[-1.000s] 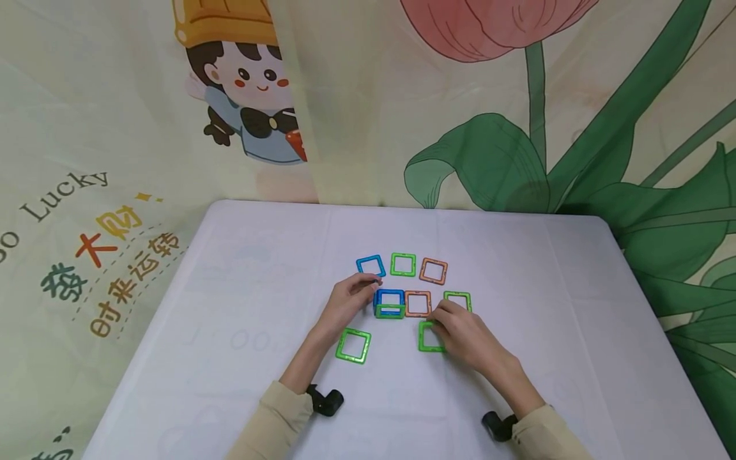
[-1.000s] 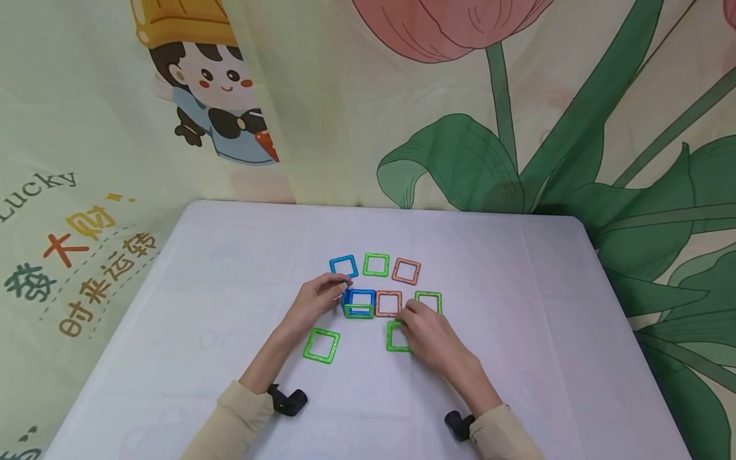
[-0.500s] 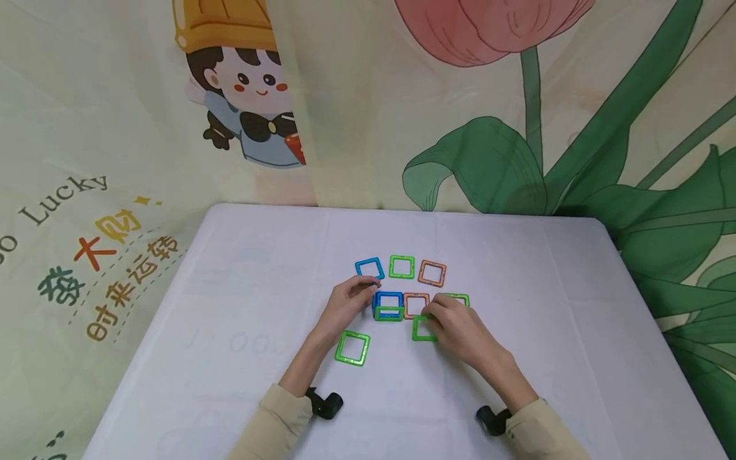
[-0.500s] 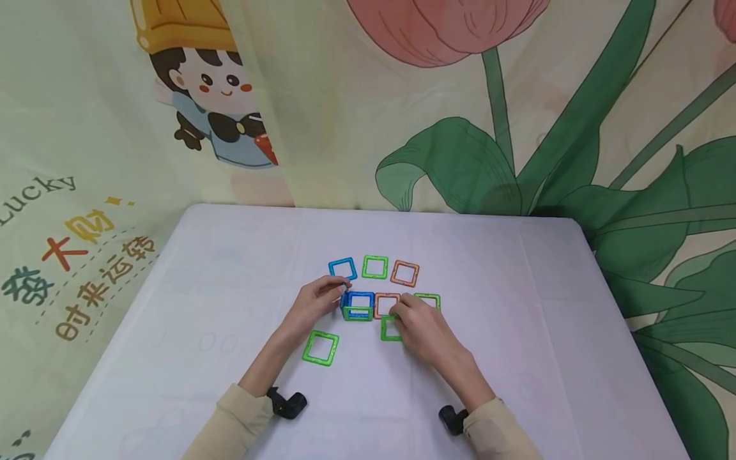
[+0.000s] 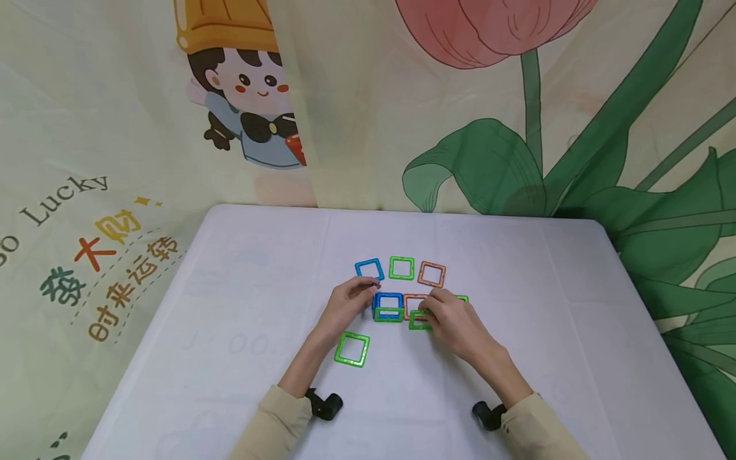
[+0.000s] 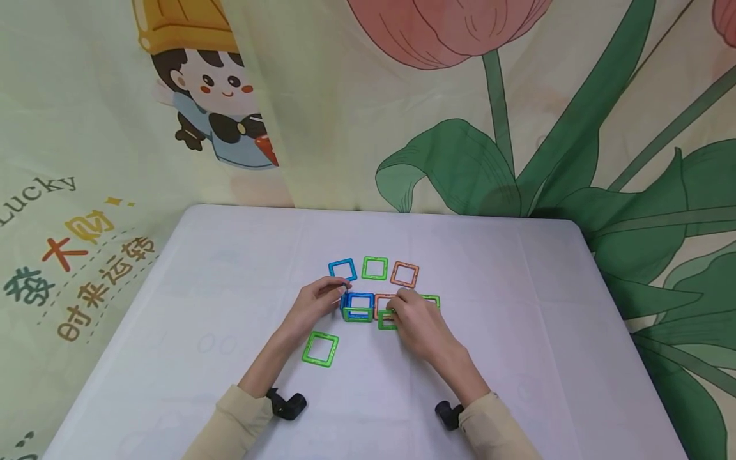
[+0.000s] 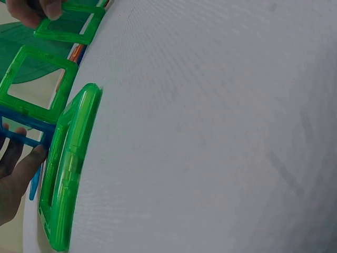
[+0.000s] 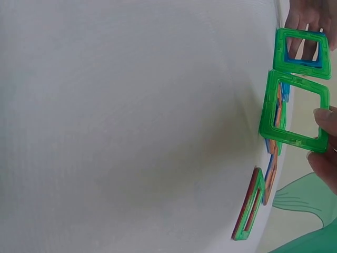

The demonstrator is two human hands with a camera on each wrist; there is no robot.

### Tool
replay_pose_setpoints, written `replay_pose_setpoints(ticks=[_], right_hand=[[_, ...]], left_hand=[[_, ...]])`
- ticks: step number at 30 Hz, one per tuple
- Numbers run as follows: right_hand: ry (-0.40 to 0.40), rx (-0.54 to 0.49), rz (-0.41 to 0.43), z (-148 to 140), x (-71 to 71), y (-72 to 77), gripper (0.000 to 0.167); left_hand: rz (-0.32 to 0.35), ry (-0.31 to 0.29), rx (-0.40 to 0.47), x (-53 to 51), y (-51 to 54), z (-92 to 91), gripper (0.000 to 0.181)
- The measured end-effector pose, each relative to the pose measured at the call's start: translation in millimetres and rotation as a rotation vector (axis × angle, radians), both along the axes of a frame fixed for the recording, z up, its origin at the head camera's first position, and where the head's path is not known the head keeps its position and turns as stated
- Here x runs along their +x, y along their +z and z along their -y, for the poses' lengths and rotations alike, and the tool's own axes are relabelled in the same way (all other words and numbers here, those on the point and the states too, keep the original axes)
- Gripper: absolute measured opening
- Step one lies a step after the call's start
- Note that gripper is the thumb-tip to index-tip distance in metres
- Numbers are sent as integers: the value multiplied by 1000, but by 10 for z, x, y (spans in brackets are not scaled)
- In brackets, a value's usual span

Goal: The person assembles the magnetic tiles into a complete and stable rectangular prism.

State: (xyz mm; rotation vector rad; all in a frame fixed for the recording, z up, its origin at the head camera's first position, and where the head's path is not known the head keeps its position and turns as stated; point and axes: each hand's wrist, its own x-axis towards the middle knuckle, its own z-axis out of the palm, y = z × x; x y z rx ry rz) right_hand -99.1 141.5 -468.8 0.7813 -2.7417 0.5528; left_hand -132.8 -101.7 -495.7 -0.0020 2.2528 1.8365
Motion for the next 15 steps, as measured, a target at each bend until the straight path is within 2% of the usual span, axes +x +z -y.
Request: replay_pose_setpoints(ticks=[15], right_hand=[[-7, 9, -13, 65, -25, 3, 17]], left_hand=[[11, 10, 28, 15, 10, 3, 28]])
